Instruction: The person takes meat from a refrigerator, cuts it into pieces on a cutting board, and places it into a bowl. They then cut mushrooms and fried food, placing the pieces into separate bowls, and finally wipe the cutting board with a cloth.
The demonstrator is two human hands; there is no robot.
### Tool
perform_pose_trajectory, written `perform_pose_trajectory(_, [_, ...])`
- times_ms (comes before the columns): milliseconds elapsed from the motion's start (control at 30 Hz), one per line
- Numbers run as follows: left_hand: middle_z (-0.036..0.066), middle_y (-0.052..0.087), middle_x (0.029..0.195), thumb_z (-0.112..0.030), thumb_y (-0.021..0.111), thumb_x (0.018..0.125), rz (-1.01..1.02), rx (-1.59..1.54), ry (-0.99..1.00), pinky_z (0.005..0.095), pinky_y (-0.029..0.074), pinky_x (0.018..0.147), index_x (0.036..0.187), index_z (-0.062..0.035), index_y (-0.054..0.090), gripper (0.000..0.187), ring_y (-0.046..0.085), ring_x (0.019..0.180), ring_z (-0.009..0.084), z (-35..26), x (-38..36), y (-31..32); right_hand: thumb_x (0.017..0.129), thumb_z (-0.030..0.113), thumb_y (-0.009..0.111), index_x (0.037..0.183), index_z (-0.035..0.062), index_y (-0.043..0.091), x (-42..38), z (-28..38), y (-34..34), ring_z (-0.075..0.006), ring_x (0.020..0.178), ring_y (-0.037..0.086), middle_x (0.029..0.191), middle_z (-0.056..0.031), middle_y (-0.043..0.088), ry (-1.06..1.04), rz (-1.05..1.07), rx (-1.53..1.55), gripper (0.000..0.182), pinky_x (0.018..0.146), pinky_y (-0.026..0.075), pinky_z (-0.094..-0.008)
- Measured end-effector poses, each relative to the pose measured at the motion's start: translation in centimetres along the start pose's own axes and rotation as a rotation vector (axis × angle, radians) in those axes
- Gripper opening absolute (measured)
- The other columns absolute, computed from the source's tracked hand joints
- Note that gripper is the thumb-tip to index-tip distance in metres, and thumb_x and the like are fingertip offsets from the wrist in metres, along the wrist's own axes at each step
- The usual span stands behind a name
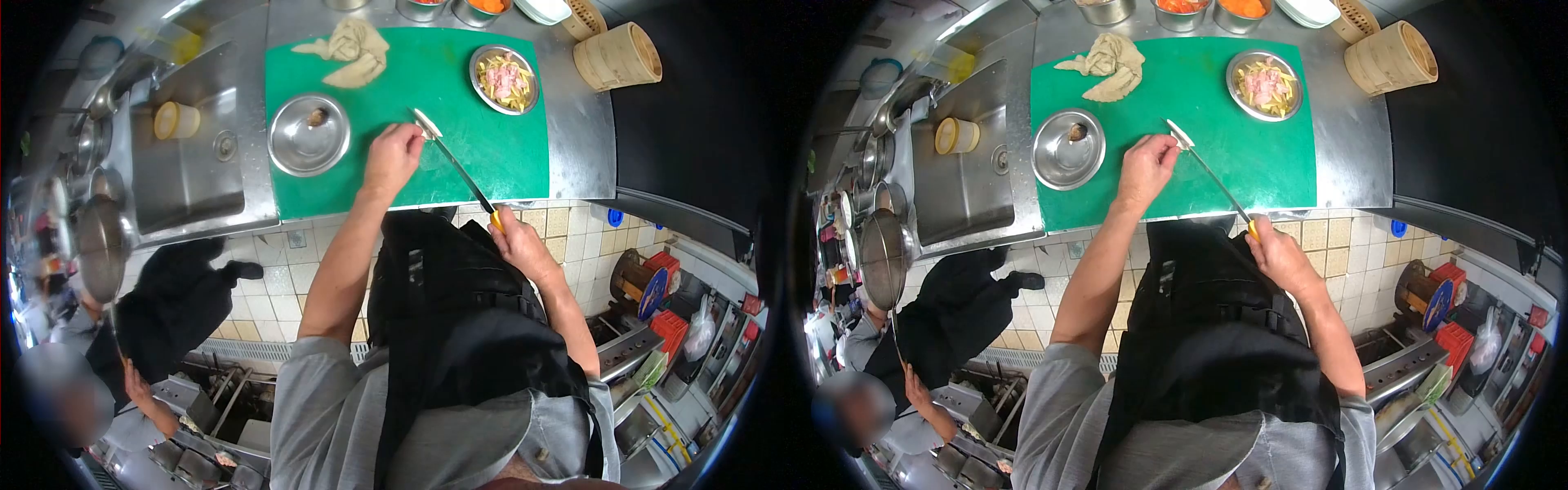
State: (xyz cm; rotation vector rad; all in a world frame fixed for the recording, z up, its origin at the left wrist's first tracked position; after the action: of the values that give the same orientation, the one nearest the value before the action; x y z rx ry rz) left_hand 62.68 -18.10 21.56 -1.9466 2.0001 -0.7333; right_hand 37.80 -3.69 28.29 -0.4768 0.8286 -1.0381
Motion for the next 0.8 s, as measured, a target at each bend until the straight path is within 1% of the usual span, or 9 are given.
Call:
perform_pose_trajectory(200, [0.015,0.073,0.093,-0.006,0.077,0.09,-0.007,-0.051,-0.018,0.0347,0.06,0.069,0.101,-0.0024,0.074,0.012,0.074,0.078,0.0264,0.3,-0.2,-0.1,0.105,0.017,0.06,0.119,0.0028,0.044,0.1,0.7,-0.1,-0.0554,0.085,0.065,0.086,-0.0323,0.068,0.023,0.0,0.021,0.026,0.07,0.05,-0.0605])
perform_pose_trajectory(400, [0.014,0.072,0.094,-0.007,0.077,0.091,-0.006,-0.014,0.064,0.0357,0.06,0.069,0.104,-0.0036,0.074,0.014,0.073,0.078,0.0288,-0.2,-0.3,-0.4,0.105,0.017,0.059,0.115,0.0026,0.042,1.1,-0.8,1.3,-0.0552,0.083,0.065,0.083,-0.0323,0.067,-0.004,0.041,0.006,0.024,0.07,0.049,-0.0607])
perform_pose_trajectory(467, [0.014,0.07,0.106,-0.007,0.075,0.091,-0.014,-0.06,-0.029,0.0395,0.06,0.074,0.107,-0.0068,0.074,0.016,0.073,0.09,0.0312,-0.2,-0.6,-0.4,0.105,0.017,0.059,0.114,0.0026,0.042,1.2,-1.2,1.4,-0.0552,0.083,0.065,0.082,-0.0324,0.067,0.003,0.053,0.015,0.024,0.069,0.048,-0.0609])
perform_pose_trajectory(500, [0.014,0.07,0.106,-0.007,0.075,0.091,-0.012,-0.058,-0.025,0.0395,0.06,0.074,0.107,-0.0068,0.074,0.016,0.073,0.09,0.0312,-1.0,-0.5,-0.6,0.105,0.017,0.059,0.115,0.0025,0.042,1.3,-1.1,1.4,-0.0552,0.083,0.065,0.082,-0.0325,0.066,-0.004,0.053,0.015,0.024,0.069,0.048,-0.0611])
perform_pose_trajectory(567, [0.011,0.066,0.119,-0.005,0.071,0.09,-0.063,0.209,0.181,0.0451,0.055,0.087,0.114,-0.0125,0.073,0.026,0.068,0.1,0.034,-4.2,-0.2,-1.5,0.105,0.017,0.06,0.116,0.0025,0.043,1.2,-1.1,1.1,-0.0552,0.082,0.065,0.082,-0.0326,0.066,-0.006,0.048,0.019,0.024,0.069,0.048,-0.0612])
perform_pose_trajectory(600, [0.011,0.066,0.119,-0.005,0.071,0.09,-0.061,0.21,0.185,0.0451,0.055,0.087,0.114,-0.0125,0.073,0.026,0.068,0.1,0.034,-4.2,0.0,-1.3,0.105,0.016,0.06,0.117,0.0024,0.044,1.2,-1.1,0.9,-0.0549,0.083,0.065,0.082,-0.0325,0.066,0.004,0.059,0.018,0.025,0.07,0.048,-0.0611])
perform_pose_trajectory(667, [0.009,0.063,0.126,-0.003,0.07,0.085,0.117,0.386,0.26,0.0448,0.052,0.093,0.112,-0.0145,0.076,0.031,0.064,0.109,0.031,-4.1,0.3,0.3,0.104,0.016,0.06,0.118,0.0023,0.045,1.2,-0.9,0.3,-0.0545,0.083,0.065,0.082,-0.0324,0.066,0.011,0.064,0.018,0.025,0.07,0.048,-0.0611])
perform_pose_trajectory(767, [0.009,0.063,0.125,-0.002,0.071,0.081,0.159,0.482,0.274,0.0441,0.051,0.094,0.109,-0.0157,0.079,0.032,0.063,0.11,0.0291,-4.0,0.6,0.7,0.104,0.017,0.061,0.119,0.0027,0.047,0.7,-0.7,-1.0,-0.0535,0.082,0.066,0.085,-0.0315,0.067,-0.005,0.045,0.023,0.025,0.07,0.049,-0.0607])
perform_pose_trajectory(800, [0.009,0.063,0.125,-0.002,0.071,0.081,0.159,0.485,0.278,0.0441,0.051,0.094,0.109,-0.0157,0.079,0.032,0.063,0.11,0.0291,-4.0,0.6,0.8,0.104,0.018,0.062,0.12,0.0029,0.049,0.2,-1.1,-1.5,-0.0526,0.082,0.067,0.084,-0.03,0.068,-0.03,0.042,-0.003,0.026,0.07,0.05,-0.0584])
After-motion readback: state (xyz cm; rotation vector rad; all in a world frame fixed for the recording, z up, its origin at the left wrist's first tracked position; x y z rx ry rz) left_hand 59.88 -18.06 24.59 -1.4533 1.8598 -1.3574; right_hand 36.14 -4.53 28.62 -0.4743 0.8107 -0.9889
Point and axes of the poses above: each hand's wrist, its own x-axis towards the middle knuckle, its own y-axis out of the palm, z = x × y, the point moved 5 cm from there along x, towards the middle knuckle
